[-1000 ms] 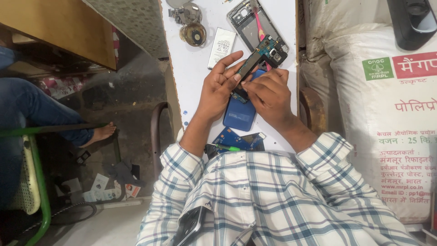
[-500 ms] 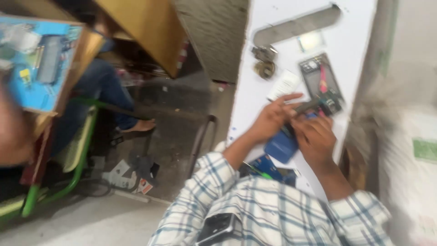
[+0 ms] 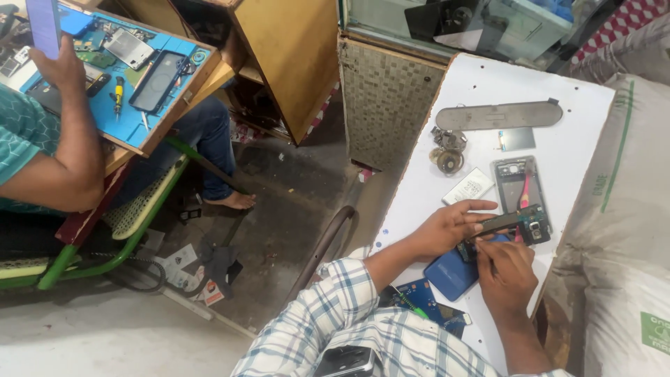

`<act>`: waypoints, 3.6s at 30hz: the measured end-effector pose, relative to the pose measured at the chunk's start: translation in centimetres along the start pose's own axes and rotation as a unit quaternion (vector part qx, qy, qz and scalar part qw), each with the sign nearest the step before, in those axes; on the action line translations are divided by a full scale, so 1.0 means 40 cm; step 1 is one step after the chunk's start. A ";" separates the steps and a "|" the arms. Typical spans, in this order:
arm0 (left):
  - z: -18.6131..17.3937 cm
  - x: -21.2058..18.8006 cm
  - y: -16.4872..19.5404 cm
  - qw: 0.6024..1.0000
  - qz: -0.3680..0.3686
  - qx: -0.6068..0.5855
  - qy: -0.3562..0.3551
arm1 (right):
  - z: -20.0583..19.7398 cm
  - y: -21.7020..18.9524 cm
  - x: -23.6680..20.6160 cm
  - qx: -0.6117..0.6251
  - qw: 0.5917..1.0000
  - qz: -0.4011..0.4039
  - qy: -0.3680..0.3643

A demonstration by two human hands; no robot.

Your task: The person repairs a disassembled smartphone at a workbench, holding the phone frame with one hand while pressing and seating the main board and camera module into the frame with the other, then places the assembled frame on the bench among other phone parts and a screwdriver.

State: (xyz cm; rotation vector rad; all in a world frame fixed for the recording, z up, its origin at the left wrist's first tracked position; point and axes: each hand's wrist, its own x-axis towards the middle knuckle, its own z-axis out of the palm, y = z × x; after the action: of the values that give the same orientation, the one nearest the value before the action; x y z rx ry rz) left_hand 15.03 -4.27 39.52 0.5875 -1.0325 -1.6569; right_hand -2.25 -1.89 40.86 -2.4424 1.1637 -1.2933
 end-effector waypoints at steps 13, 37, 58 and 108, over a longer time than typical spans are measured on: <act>-0.005 0.006 -0.002 1.000 0.002 -0.008 0.003 | 0.006 -0.005 0.014 -0.001 1.000 -0.013 -0.012; 0.013 0.003 0.014 1.000 -0.011 -0.015 0.007 | 0.004 0.008 0.000 0.005 1.000 -0.005 -0.023; 0.024 -0.033 -0.024 0.997 -0.004 -0.075 -0.008 | -0.054 -0.027 -0.023 0.004 1.000 0.010 0.009; 0.034 -0.045 -0.014 0.996 -0.007 -0.090 0.005 | -0.060 -0.040 -0.018 0.010 0.999 -0.016 0.032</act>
State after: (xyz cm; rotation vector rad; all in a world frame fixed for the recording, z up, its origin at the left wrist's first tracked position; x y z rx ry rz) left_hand 14.25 -2.06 39.51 0.4843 -0.8620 -1.7347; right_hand -3.39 0.25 42.60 -2.4324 1.1261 -1.3960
